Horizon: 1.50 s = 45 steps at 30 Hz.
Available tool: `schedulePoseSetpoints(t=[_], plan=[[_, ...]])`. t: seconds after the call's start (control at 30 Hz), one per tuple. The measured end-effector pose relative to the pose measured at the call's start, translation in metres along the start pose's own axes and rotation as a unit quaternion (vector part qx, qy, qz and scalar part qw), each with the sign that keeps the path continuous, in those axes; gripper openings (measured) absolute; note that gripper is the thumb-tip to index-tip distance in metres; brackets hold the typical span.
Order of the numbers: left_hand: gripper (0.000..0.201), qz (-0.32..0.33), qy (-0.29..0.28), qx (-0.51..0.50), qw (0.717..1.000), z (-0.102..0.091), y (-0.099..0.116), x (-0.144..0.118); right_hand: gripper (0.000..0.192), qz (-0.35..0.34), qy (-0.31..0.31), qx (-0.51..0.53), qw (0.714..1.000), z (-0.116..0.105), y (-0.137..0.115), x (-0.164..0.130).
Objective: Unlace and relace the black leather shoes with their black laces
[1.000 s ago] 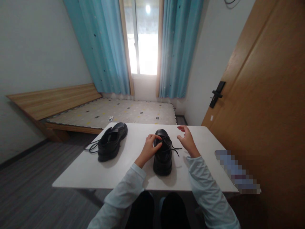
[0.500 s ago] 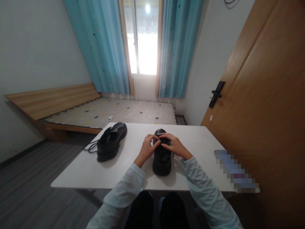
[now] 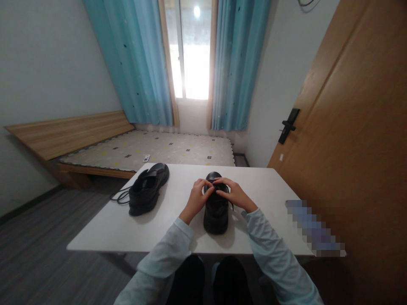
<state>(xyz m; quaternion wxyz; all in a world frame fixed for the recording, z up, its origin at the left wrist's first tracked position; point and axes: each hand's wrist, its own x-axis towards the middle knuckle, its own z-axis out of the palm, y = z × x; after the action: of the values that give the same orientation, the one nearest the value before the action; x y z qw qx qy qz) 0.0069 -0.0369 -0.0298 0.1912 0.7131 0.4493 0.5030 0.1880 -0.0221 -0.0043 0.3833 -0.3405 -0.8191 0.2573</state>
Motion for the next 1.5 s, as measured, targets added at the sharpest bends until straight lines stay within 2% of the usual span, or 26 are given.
schedulePoseSetpoints(t=[0.1,0.3,0.57,0.83,1.0,1.33,1.5], plan=[[0.007,0.011,0.009,0.016,1.000,0.0005,0.0010,-0.0005,0.031,0.002,0.000,0.002,1.000,0.0002,0.0011,0.0002],[0.007,-0.008,0.006,-0.006,1.000,0.0027,0.0005,-0.0012,0.032,0.006,0.000,0.002,1.000,0.0004,0.0016,0.0004],[0.015,-0.017,-0.019,-0.107,0.994,0.0007,0.0019,0.0005,0.032,0.001,0.001,0.010,1.000,0.0000,0.0039,0.0001],[0.017,-0.008,-0.008,-0.053,0.999,-0.0046,0.0050,-0.0001,0.033,-0.001,0.002,0.013,1.000,-0.0003,0.0055,0.0000],[0.005,-0.014,-0.008,0.003,1.000,-0.0040,0.0023,0.0008,0.033,0.005,-0.007,0.011,1.000,-0.0018,0.0029,-0.0001],[0.005,-0.065,-0.021,-0.060,0.996,-0.0003,-0.0014,0.0012,0.033,-0.001,-0.004,0.016,1.000,-0.0020,0.0038,-0.0007],[0.003,-0.046,-0.019,-0.099,0.994,0.0026,-0.0021,0.0020,0.032,-0.002,-0.003,0.017,1.000,-0.0021,0.0034,-0.0005]])
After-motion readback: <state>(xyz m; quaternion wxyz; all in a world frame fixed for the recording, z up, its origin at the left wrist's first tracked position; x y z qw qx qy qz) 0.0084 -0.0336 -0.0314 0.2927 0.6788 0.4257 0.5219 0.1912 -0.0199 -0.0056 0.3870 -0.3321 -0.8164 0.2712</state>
